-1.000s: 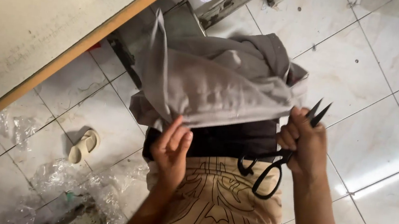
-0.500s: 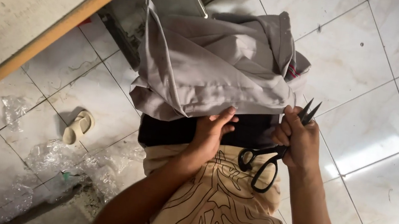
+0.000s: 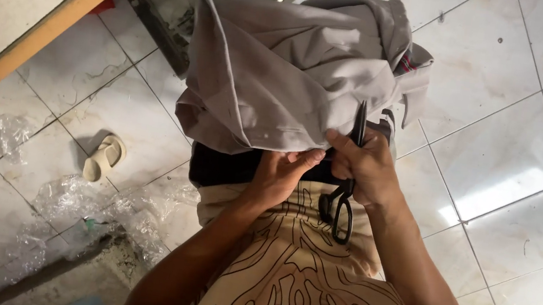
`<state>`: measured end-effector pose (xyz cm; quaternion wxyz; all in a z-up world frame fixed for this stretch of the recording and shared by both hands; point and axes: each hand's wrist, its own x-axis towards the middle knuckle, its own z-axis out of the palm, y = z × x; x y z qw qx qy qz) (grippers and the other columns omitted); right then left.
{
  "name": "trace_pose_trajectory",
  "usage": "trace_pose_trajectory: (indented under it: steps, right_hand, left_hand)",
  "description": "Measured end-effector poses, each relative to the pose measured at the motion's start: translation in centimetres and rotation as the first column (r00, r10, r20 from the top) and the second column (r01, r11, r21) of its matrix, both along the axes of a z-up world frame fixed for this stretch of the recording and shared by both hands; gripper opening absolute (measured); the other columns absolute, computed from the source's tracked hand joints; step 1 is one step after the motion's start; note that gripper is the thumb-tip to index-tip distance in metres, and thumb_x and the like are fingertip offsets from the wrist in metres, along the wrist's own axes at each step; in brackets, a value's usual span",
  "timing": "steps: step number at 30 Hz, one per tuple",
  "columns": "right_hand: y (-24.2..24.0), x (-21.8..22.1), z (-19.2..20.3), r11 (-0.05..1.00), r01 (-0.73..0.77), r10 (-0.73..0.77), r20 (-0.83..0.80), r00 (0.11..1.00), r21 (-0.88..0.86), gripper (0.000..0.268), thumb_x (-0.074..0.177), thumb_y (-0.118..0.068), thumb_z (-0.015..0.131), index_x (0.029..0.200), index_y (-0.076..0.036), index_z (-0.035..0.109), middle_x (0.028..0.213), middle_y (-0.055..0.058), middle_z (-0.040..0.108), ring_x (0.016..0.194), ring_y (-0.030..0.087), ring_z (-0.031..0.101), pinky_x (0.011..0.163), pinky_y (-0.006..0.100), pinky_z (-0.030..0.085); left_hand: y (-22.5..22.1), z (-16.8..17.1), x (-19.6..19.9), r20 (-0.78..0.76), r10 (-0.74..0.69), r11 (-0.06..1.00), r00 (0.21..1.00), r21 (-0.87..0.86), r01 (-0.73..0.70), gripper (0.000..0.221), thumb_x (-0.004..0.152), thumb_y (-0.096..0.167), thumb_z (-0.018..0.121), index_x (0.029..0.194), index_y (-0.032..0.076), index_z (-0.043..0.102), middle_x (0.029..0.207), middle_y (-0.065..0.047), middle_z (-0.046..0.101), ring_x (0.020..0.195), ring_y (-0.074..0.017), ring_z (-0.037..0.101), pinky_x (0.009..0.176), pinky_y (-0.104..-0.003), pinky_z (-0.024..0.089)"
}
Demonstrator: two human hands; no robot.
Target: Inspecting a garment for quality and trimming loose threads with scissors.
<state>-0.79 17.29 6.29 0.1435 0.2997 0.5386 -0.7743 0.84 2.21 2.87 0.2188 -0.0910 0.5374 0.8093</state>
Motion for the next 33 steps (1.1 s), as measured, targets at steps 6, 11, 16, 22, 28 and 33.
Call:
trace_pose_trajectory:
  steps: [6, 11, 16, 22, 28, 33]
  right_hand:
    - [0.1, 0.4, -0.7, 0.997, 0.037, -0.038, -0.011, 0.999, -0.075, 0.036, 0.096, 0.001, 0.072, 0.066, -0.001, 0.052, 0.046, 0.002, 0.032, 0.034, 0.008, 0.034, 0.033, 0.027, 0.036]
    - [-1.0, -0.5, 2.3, 0.999, 0.022, -0.02, -0.084, 0.996, 0.028, 0.037, 0.095, -0.001, 0.076, 0.066, 0.0, 0.052, 0.043, 0.005, 0.036, 0.034, 0.008, 0.034, 0.033, 0.025, 0.035]
    - [1.2, 1.7, 0.6, 1.0, 0.009, -0.01, -0.113, 0.993, -0.012, 0.036, 0.108, -0.031, 0.053, 0.094, 0.001, 0.047, 0.056, 0.012, 0.044, 0.036, 0.014, 0.042, 0.033, 0.03, 0.036]
    - [-1.1, 1.5, 3.6, 0.95, 0.002, 0.105, -0.327, 0.939, 0.313, 0.026, 0.111, -0.016, 0.046, 0.104, 0.005, 0.061, 0.068, 0.015, 0.065, 0.044, 0.018, 0.061, 0.045, 0.025, 0.044]
    - [-1.4, -1.1, 4.8, 0.932, -0.217, 0.286, -0.221, 0.933, 0.289, 0.029, 0.107, -0.01, 0.054, 0.088, 0.005, 0.07, 0.044, 0.012, 0.059, 0.034, 0.015, 0.055, 0.037, 0.023, 0.043]
    - [-0.9, -1.1, 3.2, 0.97, -0.21, 0.228, -0.16, 0.96, 0.123, 0.019, 0.104, 0.0, 0.056, 0.09, 0.012, 0.06, 0.059, 0.024, 0.067, 0.038, 0.024, 0.066, 0.035, 0.031, 0.056]
  left_hand:
    - [0.6, -3.6, 2.2, 0.063, 0.027, 0.999, 0.998, 0.042, -0.029, 0.044, 0.095, 0.015, 0.078, 0.134, 0.003, 0.06, 0.122, -0.01, 0.07, 0.103, -0.0174, 0.068, 0.088, -0.037, 0.059]
    - [1.4, -0.8, 1.4, 0.26, 0.162, 0.984, 0.952, 0.032, -0.176, 0.036, 0.091, 0.022, 0.081, 0.115, -0.002, 0.069, 0.095, -0.007, 0.074, 0.08, -0.0146, 0.072, 0.073, -0.031, 0.063]
    - [0.7, 2.2, -1.5, 0.19, 0.135, 0.99, 0.972, -0.063, -0.126, 0.026, 0.094, 0.023, 0.079, 0.102, -0.001, 0.076, 0.084, -0.01, 0.076, 0.079, -0.0163, 0.074, 0.076, -0.032, 0.061]
    - [0.6, 1.0, -3.5, -0.01, 0.194, 0.974, 0.981, -0.114, -0.194, 0.013, 0.096, 0.013, 0.077, 0.097, 0.0, 0.075, 0.08, -0.011, 0.076, 0.076, -0.0152, 0.075, 0.075, -0.03, 0.06]
    - [-0.1, 1.8, -4.4, -0.091, 0.245, 0.964, 0.965, -0.086, -0.253, 0.014, 0.093, 0.007, 0.079, 0.102, -0.002, 0.074, 0.089, -0.016, 0.078, 0.081, -0.0184, 0.078, 0.078, -0.031, 0.062]
    - [-0.7, 0.7, -4.6, -0.179, 0.206, 0.966, 0.962, -0.123, -0.23, 0.012, 0.094, 0.004, 0.077, 0.103, -0.003, 0.075, 0.093, -0.016, 0.078, 0.08, -0.0176, 0.077, 0.075, -0.029, 0.062]
